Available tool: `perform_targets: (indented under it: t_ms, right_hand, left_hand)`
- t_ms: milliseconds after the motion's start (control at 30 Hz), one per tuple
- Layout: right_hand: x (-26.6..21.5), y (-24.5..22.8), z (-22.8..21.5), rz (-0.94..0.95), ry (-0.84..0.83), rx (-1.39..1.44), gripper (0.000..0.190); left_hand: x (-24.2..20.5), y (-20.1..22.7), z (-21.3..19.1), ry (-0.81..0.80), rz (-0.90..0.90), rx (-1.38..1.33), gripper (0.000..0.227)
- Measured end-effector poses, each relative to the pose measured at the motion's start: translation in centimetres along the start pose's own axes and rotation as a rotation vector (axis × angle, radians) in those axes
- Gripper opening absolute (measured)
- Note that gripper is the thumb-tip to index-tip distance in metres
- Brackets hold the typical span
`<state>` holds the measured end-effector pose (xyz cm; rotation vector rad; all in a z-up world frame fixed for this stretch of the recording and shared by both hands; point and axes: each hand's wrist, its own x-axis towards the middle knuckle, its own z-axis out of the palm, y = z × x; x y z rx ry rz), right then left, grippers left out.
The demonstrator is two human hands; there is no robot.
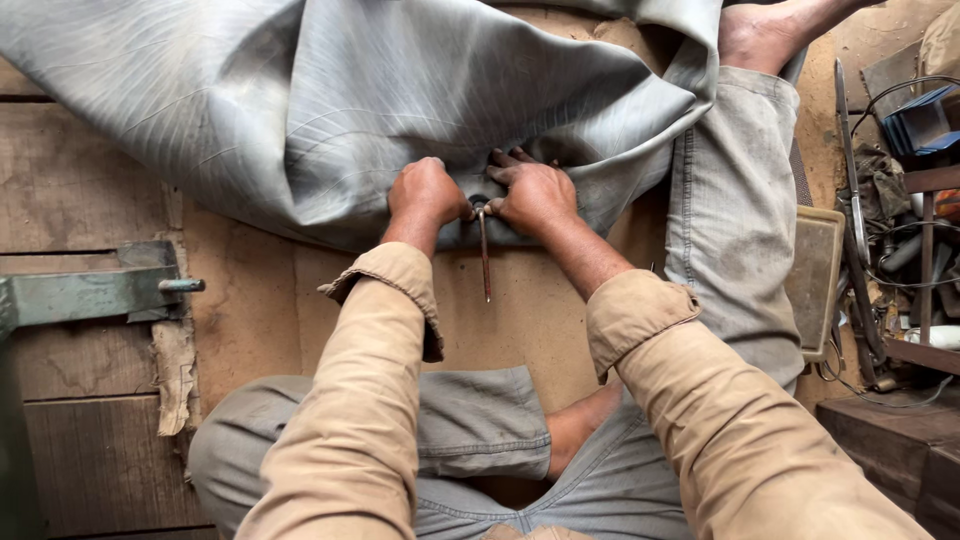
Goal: The person sits on the floor and manipulates a large rubber inner tube. They use scissors to trim the rubber around a hole and use a metal rod to push a valve stem into place.
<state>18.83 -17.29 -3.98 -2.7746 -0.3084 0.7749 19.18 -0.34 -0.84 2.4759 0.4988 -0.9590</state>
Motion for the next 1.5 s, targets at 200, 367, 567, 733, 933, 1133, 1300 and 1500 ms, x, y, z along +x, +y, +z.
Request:
perform_targets:
  t_ms: [200,367,567,733,933,1133,1300,1500]
  right_hand:
    - [-0.4,0.4,0.2,-0.037,0.021,0.078,0.066]
    - [0.4,0.2,0.0,0.014,0.002,0.083,0.066]
    - [0.3,0.1,0.3,0.023,0.029,0.045,0.063]
    - [0.2,1.2,1.2,-0.057,0.055,0.120,0.067]
    - [0.4,2.8,2.2,-0.128,0.052,0.185,0.066]
    - [0.3,3.4,2.5,-0.201,0.005,0.213,0.070]
    - [0.3,3.4,2.5,-0.204,0.007,0.170,0.074]
    - [-0.2,2.4,3.2,-0.162,0.090,0.044,0.082]
  left_hand:
    - [-0.5,-1.2,0.4,0.042,0.039,-0.063,0.061]
    - [0.9,-1.2,0.2,0.018,0.020,-0.092,0.058]
    - [2.0,-0.9,1.9,0.120,0.031,-0.105,0.039]
    - [0.3,-3.6,5.6,0.312,0.339,-0.307,0.040]
    - [-1.3,-5.5,8.7,0.494,0.594,-0.385,0.044]
    - [-1.3,-5.3,7.5,0.374,0.555,-0.339,0.051]
    - [-2.0,-4.4,7.4,0.462,0.561,-0.184,0.056]
    - [-2.9,-3.3,7.0,0.398,0.435,0.122,0.061]
